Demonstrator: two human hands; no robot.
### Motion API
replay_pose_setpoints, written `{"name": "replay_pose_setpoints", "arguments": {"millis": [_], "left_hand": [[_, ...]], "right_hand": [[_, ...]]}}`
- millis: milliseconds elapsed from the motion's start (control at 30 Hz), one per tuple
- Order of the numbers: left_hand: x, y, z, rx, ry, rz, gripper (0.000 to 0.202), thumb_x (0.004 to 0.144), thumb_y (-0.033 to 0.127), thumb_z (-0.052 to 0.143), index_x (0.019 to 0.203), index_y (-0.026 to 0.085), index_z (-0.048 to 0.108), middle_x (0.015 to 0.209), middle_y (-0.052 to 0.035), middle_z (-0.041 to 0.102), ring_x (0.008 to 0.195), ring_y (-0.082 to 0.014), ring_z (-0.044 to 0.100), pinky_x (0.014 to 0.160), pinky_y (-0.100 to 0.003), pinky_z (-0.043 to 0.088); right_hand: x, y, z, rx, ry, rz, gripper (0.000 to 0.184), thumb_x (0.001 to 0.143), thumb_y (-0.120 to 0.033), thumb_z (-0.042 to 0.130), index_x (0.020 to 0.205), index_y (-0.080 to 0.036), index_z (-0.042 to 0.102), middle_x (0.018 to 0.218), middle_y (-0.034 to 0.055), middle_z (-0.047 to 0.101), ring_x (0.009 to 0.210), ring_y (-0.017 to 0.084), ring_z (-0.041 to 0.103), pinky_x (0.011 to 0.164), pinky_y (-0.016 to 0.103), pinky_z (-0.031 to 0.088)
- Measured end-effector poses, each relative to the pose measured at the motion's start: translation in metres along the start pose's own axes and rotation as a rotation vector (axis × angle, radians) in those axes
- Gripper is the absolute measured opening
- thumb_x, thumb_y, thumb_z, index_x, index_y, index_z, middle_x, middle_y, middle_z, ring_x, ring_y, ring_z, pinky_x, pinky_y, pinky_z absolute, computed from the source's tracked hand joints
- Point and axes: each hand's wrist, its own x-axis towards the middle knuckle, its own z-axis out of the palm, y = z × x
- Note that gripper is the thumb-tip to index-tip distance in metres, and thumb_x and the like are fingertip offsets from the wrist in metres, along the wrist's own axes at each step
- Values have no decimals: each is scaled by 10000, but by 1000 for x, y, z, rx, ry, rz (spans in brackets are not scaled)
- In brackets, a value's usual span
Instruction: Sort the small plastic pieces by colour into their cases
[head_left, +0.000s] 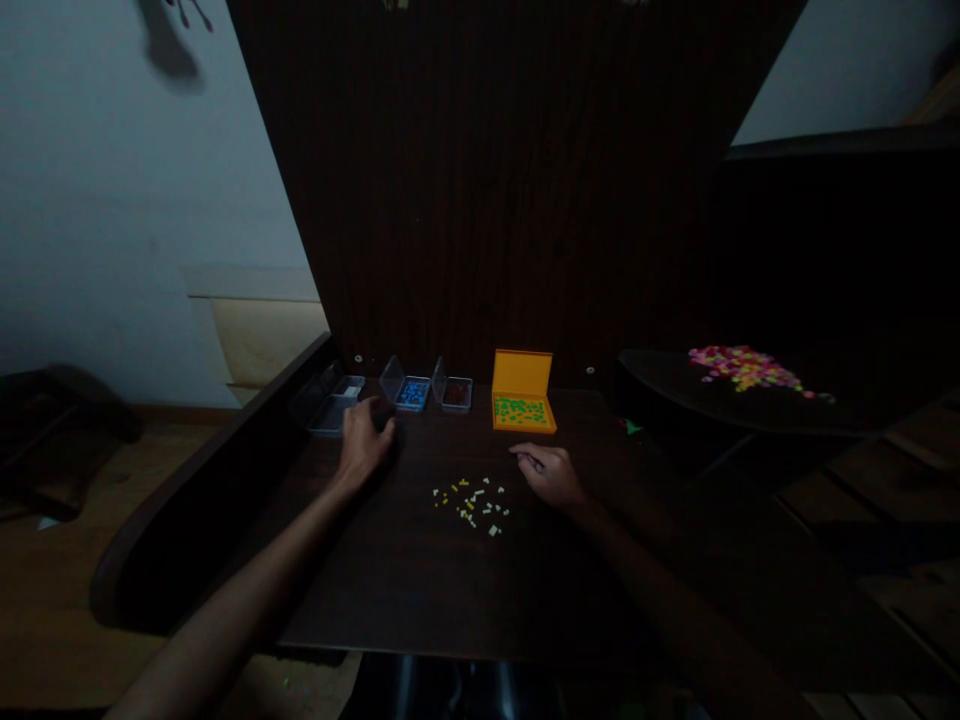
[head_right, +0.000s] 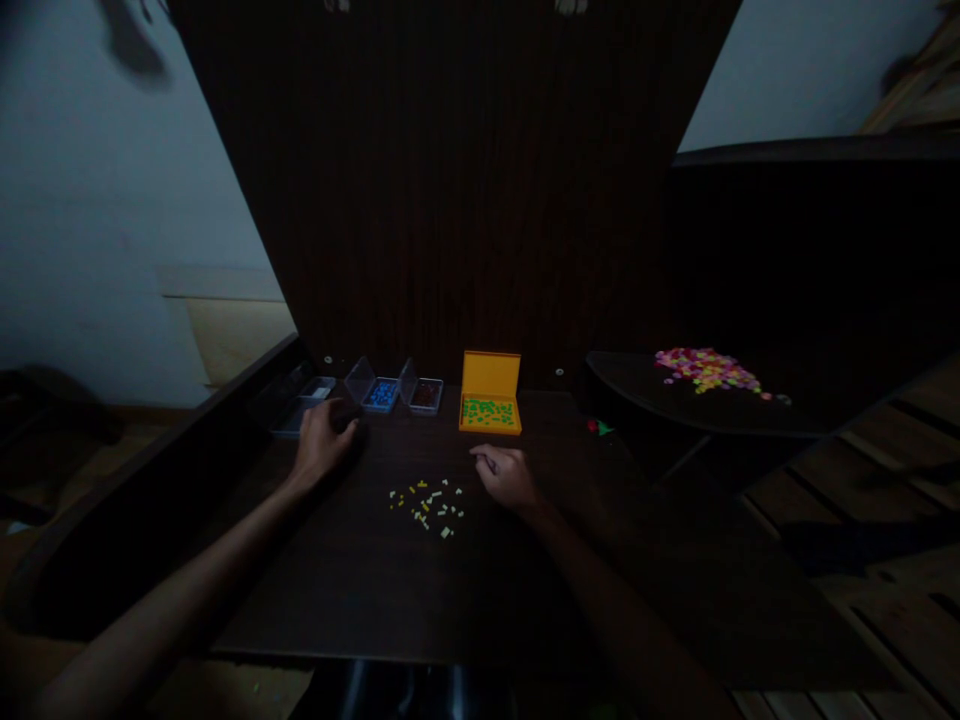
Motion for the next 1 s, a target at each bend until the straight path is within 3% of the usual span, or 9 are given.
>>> {"name": "replay_pose_setpoints", "arguments": {"millis": [67, 133, 267, 367, 533, 733, 867, 1000], "left_hand": [[-3, -9, -17, 231, 51, 83, 326, 789, 269, 576, 1077, 117, 565, 1121, -184, 583, 1121, -358, 495, 1009, -510, 359], [-4, -17, -32, 444, 48, 78, 380, 812, 334, 544, 1091, 79, 586, 1127, -215, 571, 1102, -388, 485, 954, -525, 388], [-6, -22, -49, 751, -103, 64, 420, 870, 382, 444, 1066, 60, 627, 1101, -234, 586, 1073, -402, 484, 860, -506, 420], [-8, -21, -53, 841, -189, 81, 382, 897, 346, 386, 994, 95, 658, 1063, -203, 616, 1044, -367, 507, 831, -458, 422], [-14, -15, -60, 836, -257, 135, 330, 887, 290, 376, 889, 142, 671, 989, -152, 653, 968, -312, 549, 752, -383, 420], [-34, -8, -70, 760, -90, 282, 313, 886, 307, 407, 862, 134, 667, 877, -130, 655, 873, -294, 547, 706, -377, 404], [-47, 7, -67, 607, 49, 476, 260, 902, 304, 453, 846, 142, 649, 816, -105, 633, 826, -267, 532, 707, -372, 405], [-53, 31, -51, 396, 15, 683, 188, 917, 267, 487, 868, 151, 627, 796, -77, 607, 806, -225, 511, 725, -352, 423]], "right_hand": [[0, 0, 0, 0, -13, 12, 274, 812, -185, 475, 854, -153, 744, 613, 28, 667, 465, 107, 510, 533, 215, 436], [1, 0, 0, -3, -18, 20, 267, 809, -190, 482, 855, -158, 743, 592, 16, 652, 461, 105, 499, 530, 210, 433], [2, -2, -2, 2, 12, 33, 277, 821, -214, 471, 835, -160, 742, 533, -7, 610, 436, 96, 460, 512, 199, 423], [2, -3, -2, 13, 32, 40, 279, 830, -219, 471, 838, -159, 743, 554, -1, 626, 438, 94, 463, 510, 200, 420], [2, -3, -2, 23, 51, 48, 280, 829, -222, 470, 831, -159, 743, 567, 5, 638, 445, 97, 474, 512, 204, 416], [2, -3, -1, 34, 47, 75, 278, 821, -219, 469, 837, -162, 742, 562, 0, 636, 447, 97, 471, 515, 206, 414], [2, -3, -1, 48, 35, 87, 277, 824, -220, 471, 846, -161, 741, 588, 5, 652, 447, 97, 475, 520, 210, 419], [3, -2, -1, 52, 44, 87, 278, 824, -217, 468, 847, -163, 740, 627, 18, 673, 462, 106, 498, 530, 220, 429]]}}
